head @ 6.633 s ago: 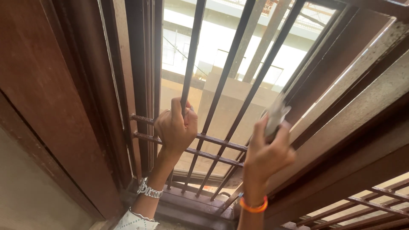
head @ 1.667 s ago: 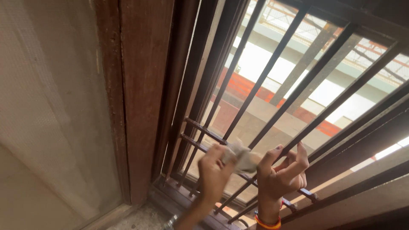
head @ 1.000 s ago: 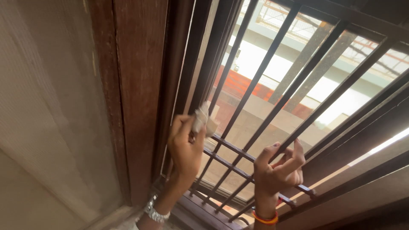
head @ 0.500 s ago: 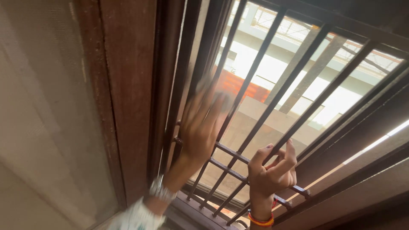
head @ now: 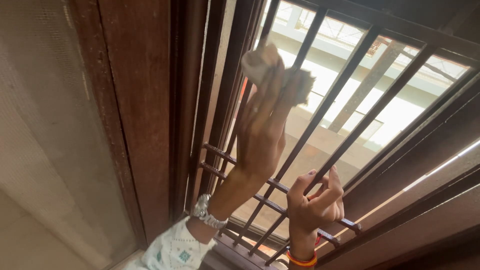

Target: The person wipes the metal bars of a window grille with a cloth. They move the cloth along the vertical and horizontal bars, cleaning different sections of the grille.

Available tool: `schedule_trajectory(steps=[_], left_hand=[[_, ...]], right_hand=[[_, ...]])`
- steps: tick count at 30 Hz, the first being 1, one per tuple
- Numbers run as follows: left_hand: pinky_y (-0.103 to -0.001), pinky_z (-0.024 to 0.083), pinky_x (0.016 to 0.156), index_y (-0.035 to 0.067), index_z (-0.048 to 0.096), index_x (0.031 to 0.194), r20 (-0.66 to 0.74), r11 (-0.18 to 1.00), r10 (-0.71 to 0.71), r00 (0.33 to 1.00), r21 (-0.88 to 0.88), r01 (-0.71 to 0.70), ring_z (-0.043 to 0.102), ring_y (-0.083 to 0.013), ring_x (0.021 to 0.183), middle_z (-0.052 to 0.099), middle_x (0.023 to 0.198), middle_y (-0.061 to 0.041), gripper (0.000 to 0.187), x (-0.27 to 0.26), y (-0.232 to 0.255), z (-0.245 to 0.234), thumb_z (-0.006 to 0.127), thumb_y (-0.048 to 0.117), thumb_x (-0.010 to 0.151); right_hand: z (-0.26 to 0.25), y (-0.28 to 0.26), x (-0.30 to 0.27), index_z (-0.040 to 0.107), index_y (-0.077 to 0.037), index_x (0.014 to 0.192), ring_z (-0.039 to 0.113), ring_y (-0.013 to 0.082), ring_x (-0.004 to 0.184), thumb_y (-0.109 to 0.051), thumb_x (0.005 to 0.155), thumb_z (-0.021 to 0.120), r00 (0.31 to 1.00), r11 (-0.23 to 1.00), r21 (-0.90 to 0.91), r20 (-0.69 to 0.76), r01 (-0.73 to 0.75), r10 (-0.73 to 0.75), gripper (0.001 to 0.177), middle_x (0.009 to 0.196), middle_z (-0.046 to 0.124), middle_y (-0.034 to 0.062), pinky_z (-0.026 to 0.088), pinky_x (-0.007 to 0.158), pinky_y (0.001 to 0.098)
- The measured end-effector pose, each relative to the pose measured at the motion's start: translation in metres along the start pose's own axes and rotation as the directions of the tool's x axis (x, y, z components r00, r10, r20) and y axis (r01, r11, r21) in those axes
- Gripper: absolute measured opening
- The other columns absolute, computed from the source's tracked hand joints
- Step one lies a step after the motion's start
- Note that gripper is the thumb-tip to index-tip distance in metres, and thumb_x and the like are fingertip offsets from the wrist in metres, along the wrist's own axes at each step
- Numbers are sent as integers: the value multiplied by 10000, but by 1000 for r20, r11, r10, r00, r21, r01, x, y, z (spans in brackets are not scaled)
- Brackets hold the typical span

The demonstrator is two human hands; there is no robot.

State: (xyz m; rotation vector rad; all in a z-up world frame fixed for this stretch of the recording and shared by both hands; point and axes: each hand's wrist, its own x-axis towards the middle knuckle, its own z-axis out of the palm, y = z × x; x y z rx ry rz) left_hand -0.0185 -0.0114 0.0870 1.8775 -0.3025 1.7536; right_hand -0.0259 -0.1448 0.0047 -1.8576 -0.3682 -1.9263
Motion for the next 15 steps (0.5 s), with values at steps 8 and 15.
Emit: schedule_trajectory(steps=[8,15], left_hand=[[-404,527,1116,112,590,1424,84,996,-69,994,65,64,609,-293,1352,586,1472,-124,542,-93,8,-44,633,-104,929],[-458,465,1230,146,652,1382,4,967,233,972,-103,-232,617,-249,1395,607,1478,-60,360,-4,39,-2,663,82,1028]], right_hand=[[2,1,-3,564,101,1244,592,186,564,-30,960,666,1000,1000,-13,-11,11,-11,328,748,638,101,470,556,282],[3,4,-1,570,107,1218,535,164,491,-63,953,690,1000,1000,0,-10,20,-20,337,717,642,91,448,524,297]])
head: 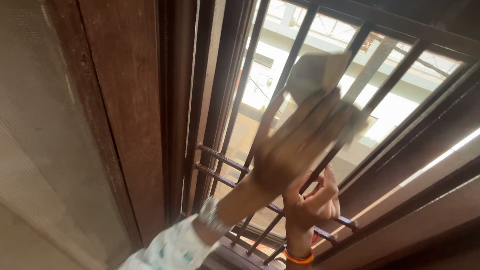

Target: The person wipes the metal bars of a window grille with a cloth. They move the cloth along the vertical and horizontal bars, cleaning different sections of the grille.

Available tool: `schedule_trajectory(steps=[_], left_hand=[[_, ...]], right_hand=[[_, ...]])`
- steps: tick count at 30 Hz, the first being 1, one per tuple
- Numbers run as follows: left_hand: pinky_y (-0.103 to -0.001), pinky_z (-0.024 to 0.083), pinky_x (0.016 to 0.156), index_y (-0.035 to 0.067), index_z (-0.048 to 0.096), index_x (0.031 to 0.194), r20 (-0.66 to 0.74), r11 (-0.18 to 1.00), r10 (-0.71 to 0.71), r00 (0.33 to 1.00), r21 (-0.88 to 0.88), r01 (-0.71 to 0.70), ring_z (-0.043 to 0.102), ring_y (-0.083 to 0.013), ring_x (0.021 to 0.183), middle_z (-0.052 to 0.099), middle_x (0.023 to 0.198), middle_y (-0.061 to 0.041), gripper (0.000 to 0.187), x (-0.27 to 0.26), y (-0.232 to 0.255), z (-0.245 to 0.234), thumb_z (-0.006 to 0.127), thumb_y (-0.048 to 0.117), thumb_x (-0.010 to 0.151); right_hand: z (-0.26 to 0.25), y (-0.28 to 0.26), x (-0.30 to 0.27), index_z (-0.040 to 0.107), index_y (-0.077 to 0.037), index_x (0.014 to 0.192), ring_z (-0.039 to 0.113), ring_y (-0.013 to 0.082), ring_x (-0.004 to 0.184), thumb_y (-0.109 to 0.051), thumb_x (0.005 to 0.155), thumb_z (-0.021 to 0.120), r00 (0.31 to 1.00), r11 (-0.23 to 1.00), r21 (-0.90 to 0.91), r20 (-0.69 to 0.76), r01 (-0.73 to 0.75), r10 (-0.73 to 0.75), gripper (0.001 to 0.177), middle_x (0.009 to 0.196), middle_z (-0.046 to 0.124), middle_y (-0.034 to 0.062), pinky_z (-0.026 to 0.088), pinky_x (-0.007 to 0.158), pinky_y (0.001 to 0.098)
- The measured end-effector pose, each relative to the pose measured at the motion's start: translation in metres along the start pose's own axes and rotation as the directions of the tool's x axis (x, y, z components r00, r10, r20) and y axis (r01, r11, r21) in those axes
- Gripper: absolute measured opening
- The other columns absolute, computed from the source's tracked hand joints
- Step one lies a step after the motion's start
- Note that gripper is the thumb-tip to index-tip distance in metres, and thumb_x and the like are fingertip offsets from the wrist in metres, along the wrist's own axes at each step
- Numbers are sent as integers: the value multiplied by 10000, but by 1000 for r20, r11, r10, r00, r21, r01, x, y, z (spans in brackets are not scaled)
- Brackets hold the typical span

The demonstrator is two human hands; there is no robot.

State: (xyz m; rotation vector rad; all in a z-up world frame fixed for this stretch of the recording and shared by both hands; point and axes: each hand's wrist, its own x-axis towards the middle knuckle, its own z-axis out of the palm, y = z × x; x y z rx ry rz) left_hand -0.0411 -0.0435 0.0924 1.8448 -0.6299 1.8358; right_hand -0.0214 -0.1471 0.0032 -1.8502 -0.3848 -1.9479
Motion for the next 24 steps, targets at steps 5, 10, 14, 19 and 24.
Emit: schedule_trajectory(steps=[5,10,14,19,24], left_hand=[[-498,399,1190,100,721,1237,61,989,-75,995,-120,82,654,-260,1291,664,1366,-96,395,-31,7,-4,707,63,844],[-433,489,1119,69,759,1175,211,854,-392,896,-280,439,719,-231,1205,759,1211,-93,299,-100,28,-38,661,-21,907],[-336,550,934,-13,730,1178,455,224,-643,616,-657,719,725,-185,1020,772,1068,-118,226,-111,25,-54,649,8,968],[-273,531,839,-31,676,1303,693,-210,-500,520,-679,703,656,-113,955,692,1050,-104,282,-107,27,-63,636,60,1039],[-332,492,938,-13,666,1223,441,471,-420,793,-641,606,627,-194,1158,669,1274,-139,291,-64,1,-67,561,129,992]], right_hand=[[-2,1,-3,578,86,1235,544,188,487,-79,967,658,1000,1000,23,12,-21,20,325,711,647,80,450,524,318],[-14,12,-26,536,82,1286,660,206,732,-148,1076,626,994,964,244,52,-102,92,324,1052,692,169,529,696,317],[-49,-22,-52,486,20,1361,620,216,1045,-273,1090,602,984,894,415,37,-172,172,416,1326,576,179,551,917,306],[-75,-44,-19,650,-65,1214,625,319,1085,-196,1004,652,988,964,260,150,-59,20,248,1176,592,177,561,812,357],[-61,-2,76,732,-100,1255,666,254,1112,-24,1091,742,998,984,169,-44,60,-54,181,1237,634,112,590,816,300]])
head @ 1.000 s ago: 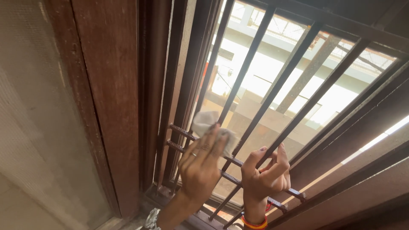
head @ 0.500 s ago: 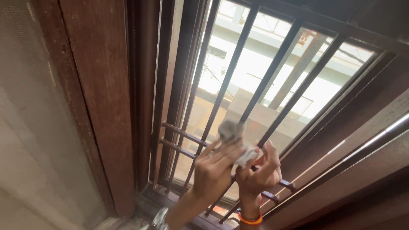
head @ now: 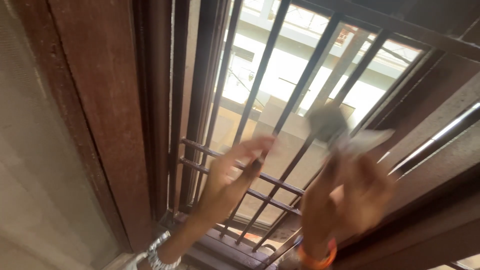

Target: The person wipes the metal bars of a window grille with a cloth. They move the cloth along the vertical and horizontal bars, cleaning different sections of the grille.

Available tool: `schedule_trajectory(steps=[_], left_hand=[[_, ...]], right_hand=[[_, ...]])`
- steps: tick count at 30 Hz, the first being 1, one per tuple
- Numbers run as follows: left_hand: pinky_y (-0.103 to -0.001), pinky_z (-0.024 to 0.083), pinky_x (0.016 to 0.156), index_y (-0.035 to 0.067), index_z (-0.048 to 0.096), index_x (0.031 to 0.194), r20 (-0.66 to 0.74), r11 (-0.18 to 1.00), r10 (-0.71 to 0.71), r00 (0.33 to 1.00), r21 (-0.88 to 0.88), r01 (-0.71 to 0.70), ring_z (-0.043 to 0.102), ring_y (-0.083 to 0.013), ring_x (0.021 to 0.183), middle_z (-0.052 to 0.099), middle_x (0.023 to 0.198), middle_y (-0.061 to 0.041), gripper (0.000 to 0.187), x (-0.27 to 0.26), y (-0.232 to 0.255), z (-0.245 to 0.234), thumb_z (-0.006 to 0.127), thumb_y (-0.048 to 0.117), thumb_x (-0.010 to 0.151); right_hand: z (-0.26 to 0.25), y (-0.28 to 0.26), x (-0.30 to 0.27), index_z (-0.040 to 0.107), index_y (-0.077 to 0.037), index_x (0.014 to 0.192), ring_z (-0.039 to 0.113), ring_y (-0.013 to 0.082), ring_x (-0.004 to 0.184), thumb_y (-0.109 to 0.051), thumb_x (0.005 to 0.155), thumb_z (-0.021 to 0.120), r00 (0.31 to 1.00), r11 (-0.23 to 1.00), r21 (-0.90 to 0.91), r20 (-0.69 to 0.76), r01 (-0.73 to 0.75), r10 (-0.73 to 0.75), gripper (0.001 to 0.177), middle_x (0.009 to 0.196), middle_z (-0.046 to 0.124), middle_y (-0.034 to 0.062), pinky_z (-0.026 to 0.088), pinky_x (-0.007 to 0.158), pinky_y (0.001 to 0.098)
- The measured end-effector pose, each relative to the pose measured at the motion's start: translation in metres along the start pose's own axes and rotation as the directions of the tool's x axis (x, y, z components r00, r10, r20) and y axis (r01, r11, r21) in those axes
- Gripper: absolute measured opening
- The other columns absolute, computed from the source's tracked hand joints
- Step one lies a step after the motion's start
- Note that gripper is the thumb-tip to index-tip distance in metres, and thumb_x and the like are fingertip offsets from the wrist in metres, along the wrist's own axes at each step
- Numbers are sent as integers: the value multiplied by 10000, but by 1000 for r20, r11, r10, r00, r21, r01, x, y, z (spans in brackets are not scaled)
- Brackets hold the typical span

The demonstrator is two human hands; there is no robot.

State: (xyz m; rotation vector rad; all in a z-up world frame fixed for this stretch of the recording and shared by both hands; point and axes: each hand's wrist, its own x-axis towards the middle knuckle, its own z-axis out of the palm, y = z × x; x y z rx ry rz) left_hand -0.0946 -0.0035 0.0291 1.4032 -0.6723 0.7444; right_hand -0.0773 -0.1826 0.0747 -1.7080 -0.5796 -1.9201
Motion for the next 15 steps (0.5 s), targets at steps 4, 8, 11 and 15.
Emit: schedule_trajectory(steps=[4,8,11,15], left_hand=[[-347,520,997,48,608,1285,-290,855,290,912,507,-110,659,-227,1187,695,1230,-155,229,40,-23,1,597,116,1067],[-375,502,969,-3,444,1354,-270,736,510,817,629,-251,572,-316,1177,562,1261,-250,353,51,-57,9,589,55,1038],[-350,557,871,5,450,1333,-299,846,368,880,500,-184,648,-266,1034,620,1161,-180,321,49,-77,9,592,38,1048],[-283,602,731,6,419,1297,-274,947,241,931,278,-163,741,-199,931,695,1197,-159,262,43,-82,9,550,53,1075]], right_hand=[[44,24,59,740,-66,1218,661,219,975,-27,1023,773,992,998,15,110,66,-67,201,1210,629,147,567,726,283],[58,14,43,720,-55,1179,657,231,1026,-41,1006,779,978,997,25,193,79,-83,183,1187,613,139,562,738,290],[39,-2,14,746,-61,1127,647,248,927,-6,969,717,947,996,-86,317,-32,58,170,1024,654,135,537,709,379],[-2,-39,-11,743,-116,1239,671,260,664,-143,942,654,543,895,-381,712,-232,444,310,822,686,170,551,597,409]])
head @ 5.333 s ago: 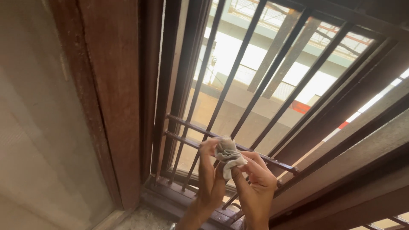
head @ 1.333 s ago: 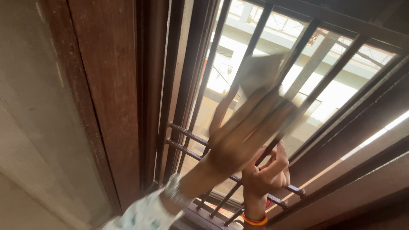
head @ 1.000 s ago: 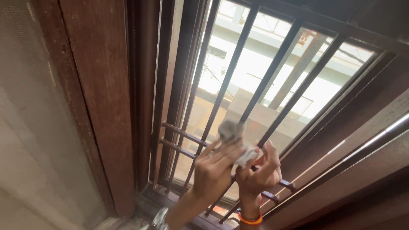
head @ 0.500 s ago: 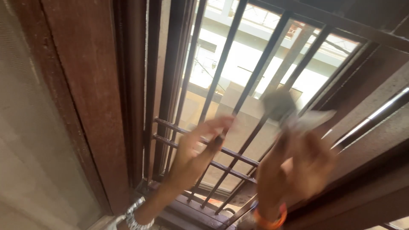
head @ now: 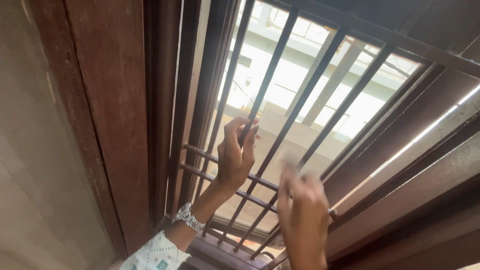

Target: The person wipes the metal bars of a window grille with a cloth. They move the cloth along the vertical and horizontal bars, cleaning different sections of the grille.

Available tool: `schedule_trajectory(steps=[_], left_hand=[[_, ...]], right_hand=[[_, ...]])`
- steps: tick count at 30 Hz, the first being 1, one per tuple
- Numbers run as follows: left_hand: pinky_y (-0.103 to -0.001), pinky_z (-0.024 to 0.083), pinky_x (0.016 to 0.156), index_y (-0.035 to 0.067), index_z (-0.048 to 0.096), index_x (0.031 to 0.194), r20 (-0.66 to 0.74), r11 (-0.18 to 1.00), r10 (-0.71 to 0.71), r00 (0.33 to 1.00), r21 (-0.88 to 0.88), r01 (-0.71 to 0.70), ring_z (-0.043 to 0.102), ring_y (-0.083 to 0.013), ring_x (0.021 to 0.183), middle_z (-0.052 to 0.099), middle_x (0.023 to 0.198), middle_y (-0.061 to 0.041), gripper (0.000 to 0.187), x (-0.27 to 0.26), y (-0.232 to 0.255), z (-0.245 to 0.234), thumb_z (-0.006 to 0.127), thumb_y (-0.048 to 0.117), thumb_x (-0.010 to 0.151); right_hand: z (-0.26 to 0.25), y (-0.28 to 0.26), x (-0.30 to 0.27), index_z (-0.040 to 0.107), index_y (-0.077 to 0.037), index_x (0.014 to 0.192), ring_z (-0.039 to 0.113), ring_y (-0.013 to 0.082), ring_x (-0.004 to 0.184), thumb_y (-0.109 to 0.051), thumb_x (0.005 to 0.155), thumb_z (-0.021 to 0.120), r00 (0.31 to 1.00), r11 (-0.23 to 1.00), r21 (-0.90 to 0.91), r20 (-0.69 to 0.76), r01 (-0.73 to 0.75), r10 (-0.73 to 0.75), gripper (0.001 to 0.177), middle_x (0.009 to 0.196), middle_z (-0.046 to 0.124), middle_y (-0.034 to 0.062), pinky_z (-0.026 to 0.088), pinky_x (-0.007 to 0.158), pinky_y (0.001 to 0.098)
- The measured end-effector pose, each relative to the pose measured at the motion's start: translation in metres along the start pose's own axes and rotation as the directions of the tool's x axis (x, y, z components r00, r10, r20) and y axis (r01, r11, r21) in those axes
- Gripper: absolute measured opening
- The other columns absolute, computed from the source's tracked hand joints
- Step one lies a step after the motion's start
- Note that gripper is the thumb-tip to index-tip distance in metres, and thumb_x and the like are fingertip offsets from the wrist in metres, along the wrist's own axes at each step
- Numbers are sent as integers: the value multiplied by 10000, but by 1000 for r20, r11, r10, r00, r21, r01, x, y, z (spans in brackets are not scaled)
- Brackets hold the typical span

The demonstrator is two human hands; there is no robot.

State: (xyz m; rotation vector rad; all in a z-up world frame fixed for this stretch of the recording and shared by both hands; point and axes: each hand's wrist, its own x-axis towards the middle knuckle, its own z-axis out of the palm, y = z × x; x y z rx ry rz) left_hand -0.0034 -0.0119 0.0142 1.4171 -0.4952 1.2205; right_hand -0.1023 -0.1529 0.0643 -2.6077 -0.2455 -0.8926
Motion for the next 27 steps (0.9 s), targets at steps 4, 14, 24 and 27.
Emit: schedule_trajectory(steps=[4,14,24,27], left_hand=[[-288,597,705,7,422,1269,-8,1000,18,1000,-14,-18,731,-195,849,701,1186,-162,235,3,1,0,546,36,1072],[-261,580,667,0,564,1037,5,988,113,994,108,-113,670,-149,806,637,1174,-136,98,12,18,-2,531,-90,1014],[-257,554,635,12,576,1054,9,988,71,997,138,-72,628,-137,780,627,1170,-127,115,7,17,-1,515,-83,1031],[-281,545,675,26,571,1048,20,961,169,985,220,-170,649,-179,881,594,1137,-123,167,9,17,-1,508,-117,989]], right_hand=[[-44,9,-1,786,-51,1004,686,233,607,-141,939,709,965,996,-18,-246,87,-89,134,780,725,145,527,536,385],[-19,44,34,733,-66,1323,721,315,1032,-30,1025,733,765,976,-162,-606,148,-217,301,1161,686,241,651,753,338],[6,65,-66,769,-161,1187,709,187,1040,-107,851,740,896,956,-273,-392,105,-210,341,1104,766,81,270,1103,407],[-8,78,-59,765,-125,1225,685,177,987,-105,925,723,871,967,-251,-461,54,-168,303,1111,757,78,284,1108,433]])
